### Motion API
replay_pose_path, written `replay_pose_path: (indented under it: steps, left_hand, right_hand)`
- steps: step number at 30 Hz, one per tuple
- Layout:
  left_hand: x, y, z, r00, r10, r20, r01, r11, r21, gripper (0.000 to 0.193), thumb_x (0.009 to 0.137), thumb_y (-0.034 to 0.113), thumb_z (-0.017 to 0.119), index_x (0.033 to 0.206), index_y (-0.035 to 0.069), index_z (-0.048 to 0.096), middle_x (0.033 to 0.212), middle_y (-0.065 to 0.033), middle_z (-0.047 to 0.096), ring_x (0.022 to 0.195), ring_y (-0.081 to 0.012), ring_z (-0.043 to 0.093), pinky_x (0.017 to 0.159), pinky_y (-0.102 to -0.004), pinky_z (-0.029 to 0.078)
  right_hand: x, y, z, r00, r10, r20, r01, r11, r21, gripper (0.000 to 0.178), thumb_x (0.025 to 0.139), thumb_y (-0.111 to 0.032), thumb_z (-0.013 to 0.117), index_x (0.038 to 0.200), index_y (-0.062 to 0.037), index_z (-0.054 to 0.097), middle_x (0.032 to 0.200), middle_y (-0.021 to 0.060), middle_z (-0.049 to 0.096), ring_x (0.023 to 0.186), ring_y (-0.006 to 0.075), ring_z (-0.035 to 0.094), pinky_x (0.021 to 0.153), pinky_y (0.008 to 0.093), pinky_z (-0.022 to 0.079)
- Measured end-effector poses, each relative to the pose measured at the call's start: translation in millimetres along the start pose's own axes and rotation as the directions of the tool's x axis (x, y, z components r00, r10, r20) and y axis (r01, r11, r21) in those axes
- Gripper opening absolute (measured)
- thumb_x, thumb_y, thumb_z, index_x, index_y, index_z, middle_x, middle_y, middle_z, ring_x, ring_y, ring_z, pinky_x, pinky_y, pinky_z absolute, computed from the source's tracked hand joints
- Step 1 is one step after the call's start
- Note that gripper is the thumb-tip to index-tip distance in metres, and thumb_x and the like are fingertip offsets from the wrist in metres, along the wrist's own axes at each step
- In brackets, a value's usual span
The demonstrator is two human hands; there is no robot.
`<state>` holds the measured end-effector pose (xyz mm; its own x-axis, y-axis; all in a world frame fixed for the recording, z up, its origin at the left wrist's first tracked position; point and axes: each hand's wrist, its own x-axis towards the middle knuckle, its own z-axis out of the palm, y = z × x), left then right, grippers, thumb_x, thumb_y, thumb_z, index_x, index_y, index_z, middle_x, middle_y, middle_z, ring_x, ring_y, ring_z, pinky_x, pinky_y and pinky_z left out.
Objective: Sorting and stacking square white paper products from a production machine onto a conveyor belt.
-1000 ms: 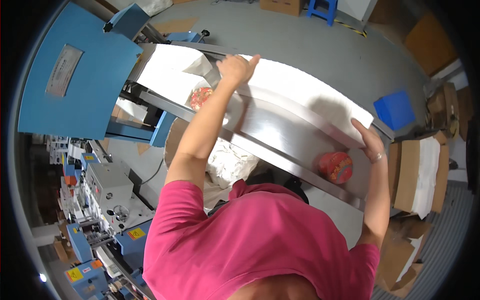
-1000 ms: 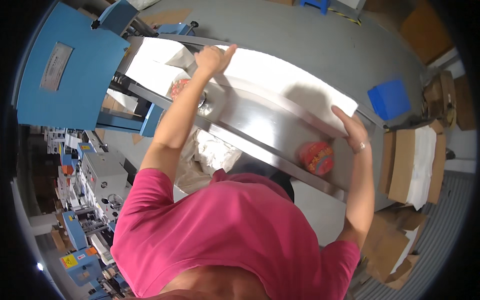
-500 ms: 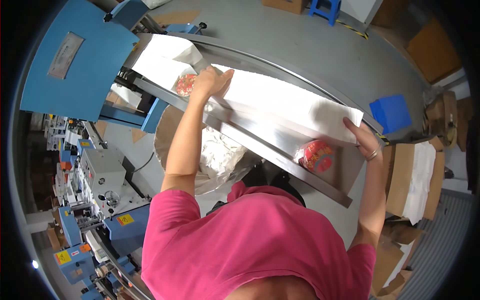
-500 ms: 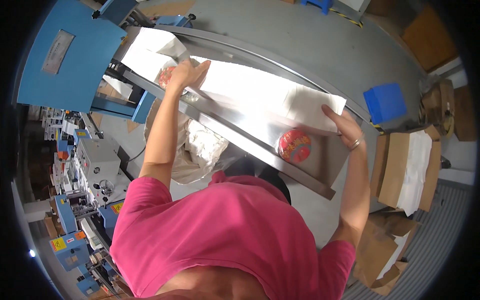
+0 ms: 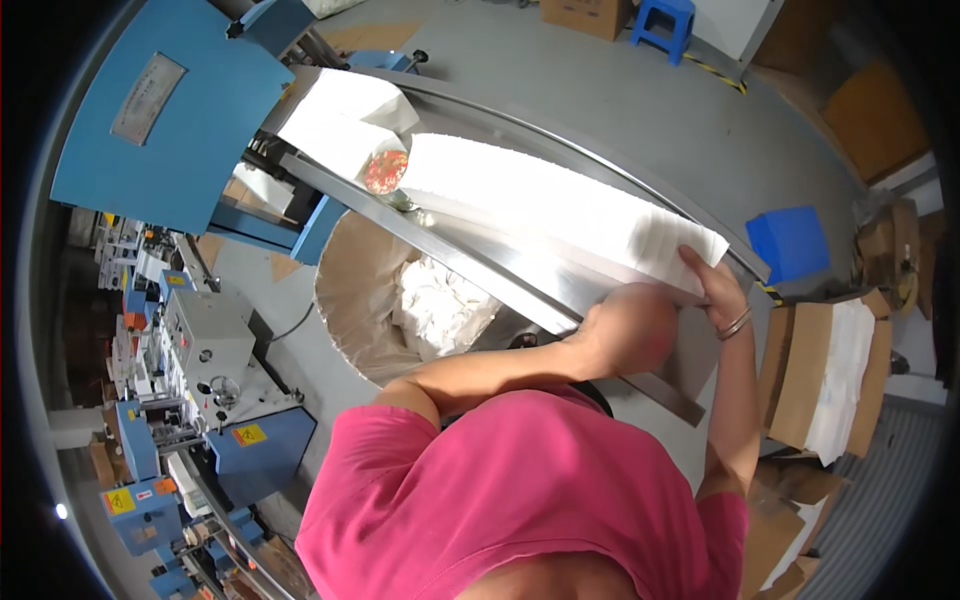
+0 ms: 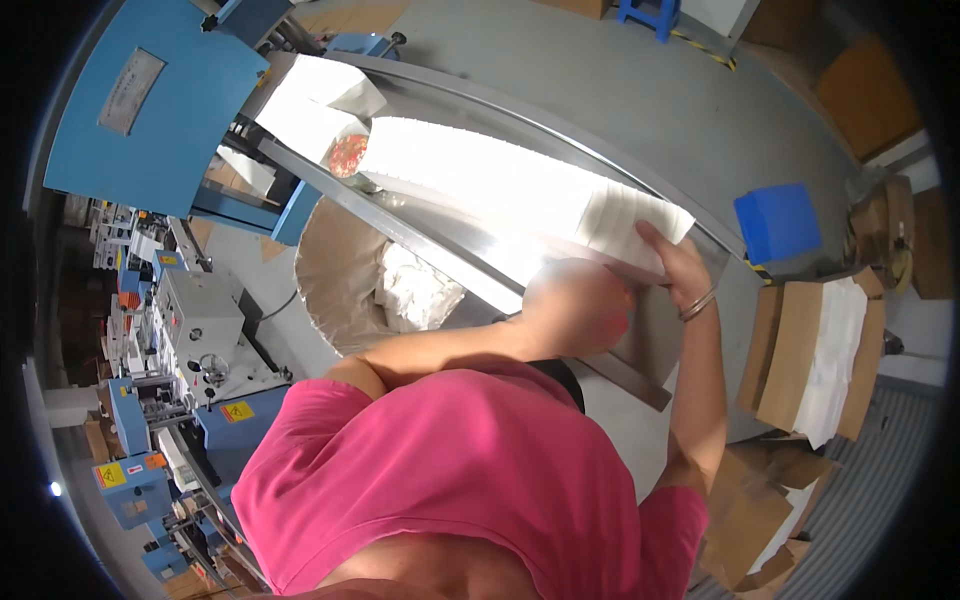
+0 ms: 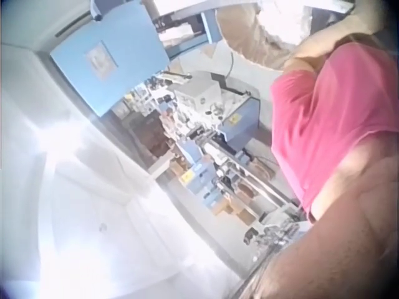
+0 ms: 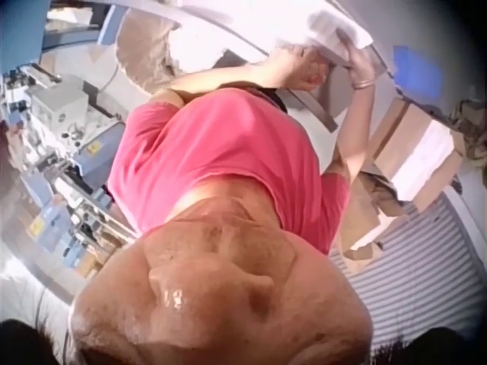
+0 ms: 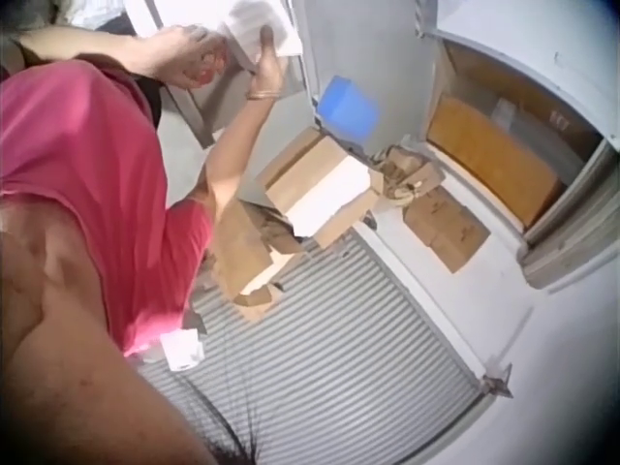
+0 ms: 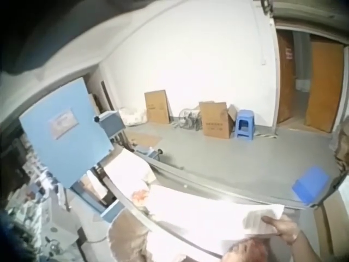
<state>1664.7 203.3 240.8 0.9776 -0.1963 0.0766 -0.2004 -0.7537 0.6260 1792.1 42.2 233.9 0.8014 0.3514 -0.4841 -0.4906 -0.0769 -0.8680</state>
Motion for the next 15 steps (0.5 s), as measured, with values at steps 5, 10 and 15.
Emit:
replay_pose_path:
  steps: [5,10,15]
  left_hand:
    - [-3,0,1,0.934,0.358,0.014,-0.358,0.933,0.041,0.068,0.061,0.031,0.068,0.112,-0.003,0.04,0.092,-0.0229,0.049,0.079,-0.0353,0.055,0.062,-0.0386,0.05]
    - [3,-8,-57,0.881,0.455,-0.13,-0.471,0.815,-0.337,0.054,0.059,0.023,0.07,0.102,0.001,0.045,0.087,-0.0175,0.052,0.076,-0.0299,0.057,0.06,-0.0369,0.049]
    - [43,-67,-187,0.922,0.12,-0.368,-0.198,0.963,-0.184,0.068,0.058,0.041,0.074,0.106,0.0,0.049,0.096,-0.018,0.057,0.084,-0.0331,0.06,0.074,-0.0371,0.05]
  right_hand:
    - [-12,-8,6,0.993,0.063,-0.103,-0.066,0.998,-0.022,0.045,0.079,-0.027,0.064,0.114,-0.0013,0.052,0.106,0.0074,0.057,0.093,0.0173,0.056,0.074,0.0303,0.046]
    - [-6,2,0,0.998,-0.008,-0.064,0.009,1.0,0.024,0.048,0.078,-0.028,0.065,0.116,-0.0009,0.051,0.107,0.0079,0.057,0.094,0.0178,0.056,0.075,0.0302,0.046]
    - [-20,-5,-1,0.991,0.084,-0.102,-0.077,0.994,0.071,0.052,0.077,-0.028,0.066,0.119,-0.0017,0.049,0.109,0.008,0.056,0.096,0.019,0.055,0.081,0.0296,0.044]
